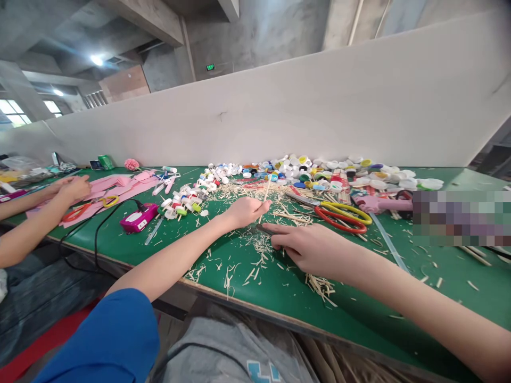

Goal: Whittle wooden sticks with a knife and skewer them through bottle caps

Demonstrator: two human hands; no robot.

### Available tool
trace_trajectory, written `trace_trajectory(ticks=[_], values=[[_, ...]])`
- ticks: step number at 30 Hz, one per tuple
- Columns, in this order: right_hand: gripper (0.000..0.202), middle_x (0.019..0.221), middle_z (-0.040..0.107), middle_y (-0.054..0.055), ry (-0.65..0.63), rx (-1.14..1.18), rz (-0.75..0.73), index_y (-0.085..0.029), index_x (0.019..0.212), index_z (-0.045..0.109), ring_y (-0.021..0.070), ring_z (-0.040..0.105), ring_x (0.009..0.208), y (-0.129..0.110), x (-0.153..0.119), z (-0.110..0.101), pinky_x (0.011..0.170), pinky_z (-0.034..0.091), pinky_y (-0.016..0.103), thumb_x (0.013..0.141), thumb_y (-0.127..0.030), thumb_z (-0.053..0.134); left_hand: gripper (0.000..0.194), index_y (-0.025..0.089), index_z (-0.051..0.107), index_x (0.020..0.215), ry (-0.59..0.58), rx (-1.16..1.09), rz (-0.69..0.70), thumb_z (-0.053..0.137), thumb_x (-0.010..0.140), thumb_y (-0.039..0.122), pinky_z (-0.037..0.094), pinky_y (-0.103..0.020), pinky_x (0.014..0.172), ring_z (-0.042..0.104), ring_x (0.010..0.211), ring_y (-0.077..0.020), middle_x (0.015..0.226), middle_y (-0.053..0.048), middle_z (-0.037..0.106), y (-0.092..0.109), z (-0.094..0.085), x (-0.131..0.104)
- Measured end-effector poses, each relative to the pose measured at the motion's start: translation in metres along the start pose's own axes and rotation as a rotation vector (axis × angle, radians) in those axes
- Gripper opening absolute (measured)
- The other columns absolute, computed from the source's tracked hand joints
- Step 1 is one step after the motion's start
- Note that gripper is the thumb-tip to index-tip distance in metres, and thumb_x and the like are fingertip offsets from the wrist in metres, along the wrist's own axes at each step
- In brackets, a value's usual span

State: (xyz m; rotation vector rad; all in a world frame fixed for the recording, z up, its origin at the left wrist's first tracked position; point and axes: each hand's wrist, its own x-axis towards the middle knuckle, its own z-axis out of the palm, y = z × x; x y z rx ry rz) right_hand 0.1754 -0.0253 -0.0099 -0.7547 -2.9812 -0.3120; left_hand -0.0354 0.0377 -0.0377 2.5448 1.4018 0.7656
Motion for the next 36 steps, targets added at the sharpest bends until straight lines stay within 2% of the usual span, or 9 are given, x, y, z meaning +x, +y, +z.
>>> trace_trajectory(ticks=[4,7,11,13,16,23,28,32,36], values=[[0.023,0.143,0.046,-0.002,-0.019,0.134,0.029,-0.021,0.079,0.058,0.0102,0.061,0.062,0.001,-0.004,-0.002,0.048,0.034,0.028,0.082,-0.013,0.036,0.064,0.018,0.038,0.046,-0.013,-0.009,0.0,0.017,0.094,0.055,0.032,-0.027,0.054,0.04,0.046,-0.0097,0.046,0.0,0.046,0.0,-0.001,-0.001],[0.025,0.142,0.047,-0.001,0.022,0.182,0.038,-0.023,0.084,0.06,0.0082,0.059,0.06,0.004,-0.006,0.001,0.05,0.037,0.027,0.082,-0.014,0.036,0.065,0.019,0.038,0.045,-0.018,0.001,-0.002,0.017,0.094,0.055,0.034,-0.027,0.056,0.041,0.047,-0.01,0.045,-0.001,0.047,-0.001,0.0,-0.001],[0.032,0.143,0.046,-0.001,0.113,0.003,0.025,-0.025,0.097,0.063,0.0051,0.05,0.047,0.008,-0.007,0.008,0.041,0.026,0.028,0.082,-0.013,0.037,0.064,0.018,0.036,0.045,0.0,0.03,0.016,0.018,0.094,0.054,0.035,-0.027,0.059,0.042,0.049,-0.0105,0.046,-0.001,0.047,-0.003,0.001,0.0],[0.032,0.143,0.045,-0.001,0.134,-0.121,0.0,-0.024,0.096,0.064,0.0049,0.049,0.045,0.007,-0.005,0.01,0.039,0.018,0.03,0.08,-0.011,0.04,0.064,0.018,0.037,0.046,-0.007,0.029,0.013,0.017,0.094,0.054,0.034,-0.027,0.059,0.042,0.048,-0.0103,0.045,-0.001,0.046,-0.003,0.001,0.0],[0.03,0.144,0.044,0.0,0.132,-0.215,-0.027,-0.022,0.091,0.065,0.0063,0.051,0.046,0.004,-0.002,0.009,0.039,0.015,0.031,0.075,-0.009,0.044,0.063,0.018,0.038,0.046,-0.014,0.027,0.007,0.017,0.095,0.054,0.034,-0.027,0.057,0.041,0.047,-0.0101,0.045,-0.001,0.046,-0.004,0.001,0.001],[0.025,0.142,0.046,-0.003,0.037,-0.083,-0.031,-0.022,0.081,0.062,0.0111,0.061,0.06,0.002,0.003,0.002,0.042,0.025,0.03,0.081,-0.013,0.039,0.063,0.018,0.036,0.047,-0.016,0.009,-0.008,0.018,0.094,0.055,0.032,-0.027,0.055,0.04,0.046,-0.0098,0.046,0.0,0.045,0.0,-0.001,-0.001],[0.025,0.142,0.046,-0.004,0.087,-0.056,-0.03,-0.023,0.086,0.062,0.0083,0.058,0.056,0.006,-0.002,0.008,0.042,0.027,0.029,0.083,-0.014,0.039,0.063,0.018,0.038,0.047,-0.025,0.006,-0.004,0.018,0.095,0.054,0.034,-0.027,0.058,0.042,0.048,-0.0104,0.046,-0.001,0.047,0.001,-0.002,-0.001],[0.032,0.145,0.042,-0.003,0.159,-0.227,-0.037,-0.024,0.097,0.063,0.0083,0.056,0.052,0.006,-0.004,0.012,0.039,0.022,0.031,0.077,-0.009,0.043,0.061,0.019,0.039,0.048,-0.03,0.019,-0.003,0.019,0.095,0.052,0.034,-0.028,0.059,0.043,0.05,-0.0111,0.048,-0.001,0.048,0.001,-0.003,-0.001],[0.044,0.148,0.038,0.0,0.129,-0.35,-0.068,-0.023,0.099,0.063,0.0116,0.059,0.057,0.002,-0.003,0.011,0.04,0.024,0.031,0.064,-0.002,0.049,0.061,0.019,0.039,0.049,-0.045,0.021,-0.018,0.017,0.094,0.054,0.034,-0.028,0.058,0.044,0.051,-0.0118,0.049,-0.002,0.049,0.001,-0.002,-0.001]])
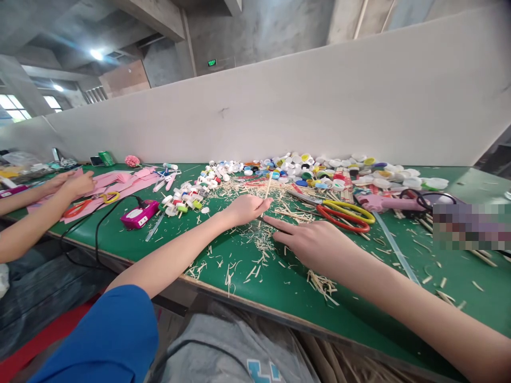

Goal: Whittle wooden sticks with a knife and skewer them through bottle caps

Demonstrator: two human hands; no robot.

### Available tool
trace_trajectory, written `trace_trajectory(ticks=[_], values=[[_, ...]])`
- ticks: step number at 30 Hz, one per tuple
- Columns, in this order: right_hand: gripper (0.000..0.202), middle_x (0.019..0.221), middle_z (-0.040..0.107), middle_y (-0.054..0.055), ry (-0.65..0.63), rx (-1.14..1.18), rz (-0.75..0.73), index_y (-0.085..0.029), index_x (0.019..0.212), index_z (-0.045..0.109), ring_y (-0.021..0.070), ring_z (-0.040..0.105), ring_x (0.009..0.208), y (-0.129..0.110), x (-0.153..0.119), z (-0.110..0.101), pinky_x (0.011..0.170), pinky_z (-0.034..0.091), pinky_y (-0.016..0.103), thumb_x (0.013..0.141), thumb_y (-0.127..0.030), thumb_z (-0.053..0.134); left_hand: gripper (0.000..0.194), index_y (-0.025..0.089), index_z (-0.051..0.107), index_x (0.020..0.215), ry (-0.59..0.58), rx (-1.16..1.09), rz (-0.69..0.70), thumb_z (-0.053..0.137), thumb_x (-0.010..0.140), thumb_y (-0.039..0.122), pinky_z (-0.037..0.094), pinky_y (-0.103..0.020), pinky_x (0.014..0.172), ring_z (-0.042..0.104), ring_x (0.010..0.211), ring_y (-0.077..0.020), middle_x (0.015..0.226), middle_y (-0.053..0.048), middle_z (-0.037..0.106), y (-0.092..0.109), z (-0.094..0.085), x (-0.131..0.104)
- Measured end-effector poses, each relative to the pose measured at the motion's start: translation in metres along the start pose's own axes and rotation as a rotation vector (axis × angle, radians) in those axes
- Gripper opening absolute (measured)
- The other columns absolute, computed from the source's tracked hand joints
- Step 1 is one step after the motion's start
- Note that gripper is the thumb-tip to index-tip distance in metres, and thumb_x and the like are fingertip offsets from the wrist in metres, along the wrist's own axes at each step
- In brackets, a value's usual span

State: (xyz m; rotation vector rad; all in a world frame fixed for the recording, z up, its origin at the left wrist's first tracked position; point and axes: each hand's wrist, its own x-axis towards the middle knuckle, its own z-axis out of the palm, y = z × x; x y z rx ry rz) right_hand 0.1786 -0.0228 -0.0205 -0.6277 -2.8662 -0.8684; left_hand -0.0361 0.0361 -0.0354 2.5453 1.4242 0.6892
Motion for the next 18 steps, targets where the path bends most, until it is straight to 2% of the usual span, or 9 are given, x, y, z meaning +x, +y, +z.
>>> trace_trajectory(ticks=[5,12,18], values=[[0.045,0.145,0.042,0.002,-0.037,-0.007,-0.011,-0.023,0.095,0.065,0.0133,0.061,0.059,-0.001,0.001,-0.008,0.043,0.03,0.03,0.059,0.0,0.05,0.062,0.019,0.041,0.052,0.004,0.019,0.008,0.012,0.095,0.054,0.037,-0.027,0.06,0.048,0.054,-0.0122,0.053,-0.003,0.053,0.0,0.001,0.001],[0.031,0.145,0.043,-0.002,-0.065,0.175,0.053,-0.022,0.084,0.066,0.009,0.059,0.056,0.004,0.002,-0.008,0.039,0.019,0.029,0.072,-0.005,0.044,0.062,0.018,0.047,0.057,-0.011,0.015,-0.01,0.013,0.095,0.053,0.041,-0.027,0.064,0.052,0.056,-0.0128,0.053,-0.002,0.055,0.0,0.001,0.0],[0.027,0.144,0.043,-0.003,-0.107,0.296,0.073,-0.021,0.075,0.064,0.0096,0.061,0.061,0.009,0.007,-0.01,0.038,0.019,0.027,0.068,-0.005,0.043,0.06,0.019,0.041,0.054,0.003,0.029,-0.024,0.012,0.095,0.052,0.036,-0.028,0.058,0.045,0.052,-0.0118,0.054,-0.003,0.051,-0.002,0.001,0.0]])
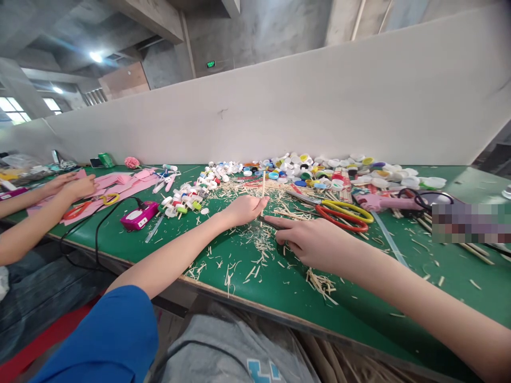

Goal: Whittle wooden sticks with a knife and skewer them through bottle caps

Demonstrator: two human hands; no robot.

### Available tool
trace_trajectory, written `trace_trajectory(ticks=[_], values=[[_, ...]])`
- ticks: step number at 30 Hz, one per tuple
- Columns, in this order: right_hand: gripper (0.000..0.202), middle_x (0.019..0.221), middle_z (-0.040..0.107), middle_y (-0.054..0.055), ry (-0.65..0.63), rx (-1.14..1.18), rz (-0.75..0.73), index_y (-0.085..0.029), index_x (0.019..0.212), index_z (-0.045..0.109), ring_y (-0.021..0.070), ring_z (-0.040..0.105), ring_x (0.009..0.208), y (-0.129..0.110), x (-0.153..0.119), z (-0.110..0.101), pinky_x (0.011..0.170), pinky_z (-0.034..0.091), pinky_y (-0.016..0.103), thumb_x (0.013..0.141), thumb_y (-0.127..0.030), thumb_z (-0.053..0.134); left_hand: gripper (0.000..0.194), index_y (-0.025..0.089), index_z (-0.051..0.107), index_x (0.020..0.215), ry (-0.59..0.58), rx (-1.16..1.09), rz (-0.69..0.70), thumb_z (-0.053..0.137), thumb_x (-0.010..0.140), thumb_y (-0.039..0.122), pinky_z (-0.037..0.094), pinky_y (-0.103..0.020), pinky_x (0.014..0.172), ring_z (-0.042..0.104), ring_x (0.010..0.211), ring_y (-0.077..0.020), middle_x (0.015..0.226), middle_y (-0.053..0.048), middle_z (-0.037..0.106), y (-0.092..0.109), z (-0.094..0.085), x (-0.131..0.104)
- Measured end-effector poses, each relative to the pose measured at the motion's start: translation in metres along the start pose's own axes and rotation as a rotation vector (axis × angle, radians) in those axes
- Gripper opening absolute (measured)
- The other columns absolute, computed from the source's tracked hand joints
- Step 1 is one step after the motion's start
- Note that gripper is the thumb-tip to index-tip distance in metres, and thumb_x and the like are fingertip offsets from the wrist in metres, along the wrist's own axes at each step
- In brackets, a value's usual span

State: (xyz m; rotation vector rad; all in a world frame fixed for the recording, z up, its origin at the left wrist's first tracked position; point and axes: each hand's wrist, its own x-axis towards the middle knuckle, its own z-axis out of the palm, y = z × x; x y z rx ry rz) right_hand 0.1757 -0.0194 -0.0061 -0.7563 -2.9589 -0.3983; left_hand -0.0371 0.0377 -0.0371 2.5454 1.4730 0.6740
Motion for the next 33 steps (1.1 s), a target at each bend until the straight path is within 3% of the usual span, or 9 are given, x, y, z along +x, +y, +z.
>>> trace_trajectory(ticks=[6,12,18,23,29,33], values=[[0.024,0.144,0.044,-0.004,-0.066,0.072,0.028,-0.02,0.069,0.06,0.0096,0.06,0.059,-0.002,0.001,-0.007,0.037,0.021,0.027,0.076,-0.009,0.039,0.059,0.019,0.036,0.054,0.002,0.007,0.027,0.011,0.095,0.053,0.034,-0.028,0.057,0.041,0.051,-0.012,0.053,-0.002,0.048,0.002,0.0,0.0],[0.027,0.142,0.046,-0.005,-0.075,0.252,0.05,-0.022,0.071,0.06,0.008,0.058,0.057,0.002,-0.004,-0.006,0.045,0.036,0.027,0.08,-0.012,0.037,0.061,0.019,0.038,0.054,0.001,0.007,0.027,0.009,0.094,0.055,0.035,-0.028,0.058,0.043,0.051,-0.0124,0.052,-0.002,0.048,0.0,0.001,-0.001],[0.026,0.138,0.05,-0.009,-0.097,0.445,0.104,-0.03,0.082,0.065,0.0156,0.065,0.091,0.021,-0.017,-0.006,0.068,0.052,0.03,0.08,-0.018,0.042,0.064,0.019,0.044,0.059,-0.023,-0.022,0.025,0.006,0.094,0.056,0.037,-0.027,0.058,0.047,0.054,-0.0123,0.057,-0.003,0.054,0.001,0.0,-0.001],[0.025,0.139,0.049,-0.006,-0.066,0.477,0.12,-0.028,0.083,0.064,0.0184,0.061,0.105,0.031,-0.023,-0.01,0.083,0.051,0.034,0.08,-0.015,0.042,0.062,0.019,0.046,0.062,-0.037,-0.054,0.02,0.007,0.094,0.056,0.038,-0.028,0.06,0.048,0.055,-0.013,0.06,-0.003,0.055,0.0,-0.001,0.0],[0.031,0.141,0.047,-0.004,0.0,0.385,0.067,-0.03,0.089,0.067,0.0141,0.065,0.081,0.022,-0.02,-0.008,0.064,0.05,0.028,0.081,-0.015,0.041,0.057,0.019,0.049,0.066,-0.06,-0.136,0.032,0.01,0.095,0.048,0.04,-0.027,0.063,0.049,0.057,-0.0127,0.06,-0.002,0.055,-0.001,-0.002,-0.002],[0.037,0.142,0.045,-0.007,0.014,0.33,0.024,-0.032,0.097,0.067,0.012,0.065,0.077,0.022,-0.018,0.002,0.06,0.047,0.028,0.081,-0.014,0.038,0.055,0.019,0.049,0.066,-0.069,-0.147,0.038,0.011,0.095,0.046,0.04,-0.027,0.062,0.049,0.057,-0.0127,0.058,-0.001,0.054,0.0,-0.002,-0.003]])
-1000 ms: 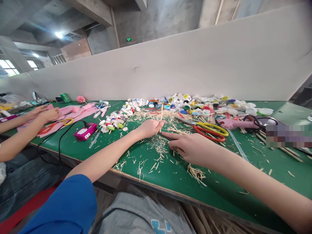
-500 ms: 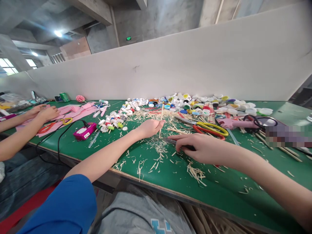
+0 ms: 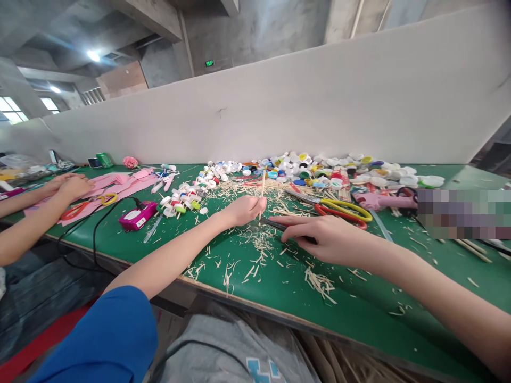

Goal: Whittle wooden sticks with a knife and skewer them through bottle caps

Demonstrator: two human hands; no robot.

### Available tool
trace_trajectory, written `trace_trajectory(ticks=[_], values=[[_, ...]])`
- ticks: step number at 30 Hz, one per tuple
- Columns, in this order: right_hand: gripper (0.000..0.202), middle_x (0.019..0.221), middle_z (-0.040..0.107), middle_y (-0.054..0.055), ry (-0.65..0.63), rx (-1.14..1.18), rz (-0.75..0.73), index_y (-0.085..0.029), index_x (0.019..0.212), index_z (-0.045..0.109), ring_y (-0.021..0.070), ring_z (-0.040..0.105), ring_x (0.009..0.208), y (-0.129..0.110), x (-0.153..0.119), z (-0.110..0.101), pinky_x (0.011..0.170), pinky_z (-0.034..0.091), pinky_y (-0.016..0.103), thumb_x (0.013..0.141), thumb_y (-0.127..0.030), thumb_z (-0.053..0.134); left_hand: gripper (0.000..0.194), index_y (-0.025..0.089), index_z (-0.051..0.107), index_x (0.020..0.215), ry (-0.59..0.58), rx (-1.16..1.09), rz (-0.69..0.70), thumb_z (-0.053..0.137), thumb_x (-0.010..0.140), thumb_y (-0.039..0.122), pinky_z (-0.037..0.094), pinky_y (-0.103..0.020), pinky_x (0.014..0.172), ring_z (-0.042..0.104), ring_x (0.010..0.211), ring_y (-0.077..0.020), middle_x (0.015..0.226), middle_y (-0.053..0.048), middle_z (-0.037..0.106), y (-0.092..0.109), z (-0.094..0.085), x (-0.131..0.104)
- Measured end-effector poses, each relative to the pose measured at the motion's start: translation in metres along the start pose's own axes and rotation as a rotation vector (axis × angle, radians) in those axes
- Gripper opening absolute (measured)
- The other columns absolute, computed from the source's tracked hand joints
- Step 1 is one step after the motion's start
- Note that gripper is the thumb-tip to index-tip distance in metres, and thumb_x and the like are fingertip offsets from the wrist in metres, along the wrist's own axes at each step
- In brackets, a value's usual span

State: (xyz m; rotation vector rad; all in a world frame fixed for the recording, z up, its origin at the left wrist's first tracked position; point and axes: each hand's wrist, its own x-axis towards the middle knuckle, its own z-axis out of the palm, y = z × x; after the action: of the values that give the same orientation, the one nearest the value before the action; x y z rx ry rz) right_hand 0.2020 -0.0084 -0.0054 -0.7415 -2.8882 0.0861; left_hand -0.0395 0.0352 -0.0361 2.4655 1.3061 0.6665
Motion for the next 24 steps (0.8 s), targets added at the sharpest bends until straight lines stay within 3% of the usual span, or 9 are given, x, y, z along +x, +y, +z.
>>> trace_trajectory(ticks=[6,11,14,19,24], values=[[0.036,0.139,0.049,-0.007,-0.017,-0.133,-0.024,-0.028,0.092,0.066,0.0104,0.063,0.064,0.001,0.005,0.007,0.05,0.041,0.028,0.08,-0.012,0.036,0.055,0.019,0.048,0.065,-0.009,-0.007,0.007,0.011,0.095,0.046,0.04,-0.027,0.062,0.048,0.056,-0.0129,0.057,-0.001,0.053,0.001,0.0,0.0],[0.035,0.139,0.048,-0.007,-0.046,-0.052,0.002,-0.028,0.089,0.066,0.0123,0.065,0.077,-0.004,0.005,0.0,0.057,0.046,0.028,0.08,-0.014,0.037,0.054,0.019,0.047,0.065,0.0,0.01,0.02,0.012,0.096,0.045,0.038,-0.027,0.063,0.047,0.059,-0.0136,0.059,-0.001,0.053,-0.001,0.0,0.0],[0.034,0.138,0.05,-0.007,-0.035,-0.024,0.029,-0.029,0.092,0.067,0.0112,0.065,0.074,-0.005,0.003,-0.002,0.057,0.046,0.027,0.08,-0.015,0.038,0.053,0.019,0.047,0.065,0.005,0.02,0.02,0.012,0.096,0.045,0.037,-0.027,0.063,0.047,0.059,-0.0136,0.06,-0.001,0.053,-0.002,0.0,0.0],[0.04,0.139,0.048,-0.006,0.037,-0.161,-0.024,-0.029,0.1,0.065,0.0109,0.065,0.071,0.002,0.004,0.007,0.051,0.041,0.027,0.079,-0.012,0.036,0.052,0.019,0.048,0.065,-0.002,0.029,0.016,0.013,0.096,0.043,0.037,-0.027,0.062,0.047,0.059,-0.013,0.06,-0.001,0.054,0.001,-0.002,-0.001],[0.04,0.139,0.049,-0.006,0.03,-0.212,-0.063,-0.029,0.099,0.067,0.0111,0.065,0.07,0.008,0.006,0.012,0.049,0.039,0.027,0.079,-0.012,0.036,0.051,0.019,0.048,0.066,-0.013,0.033,0.023,0.013,0.096,0.042,0.038,-0.026,0.062,0.048,0.06,-0.013,0.061,-0.001,0.054,0.004,-0.003,-0.002]])
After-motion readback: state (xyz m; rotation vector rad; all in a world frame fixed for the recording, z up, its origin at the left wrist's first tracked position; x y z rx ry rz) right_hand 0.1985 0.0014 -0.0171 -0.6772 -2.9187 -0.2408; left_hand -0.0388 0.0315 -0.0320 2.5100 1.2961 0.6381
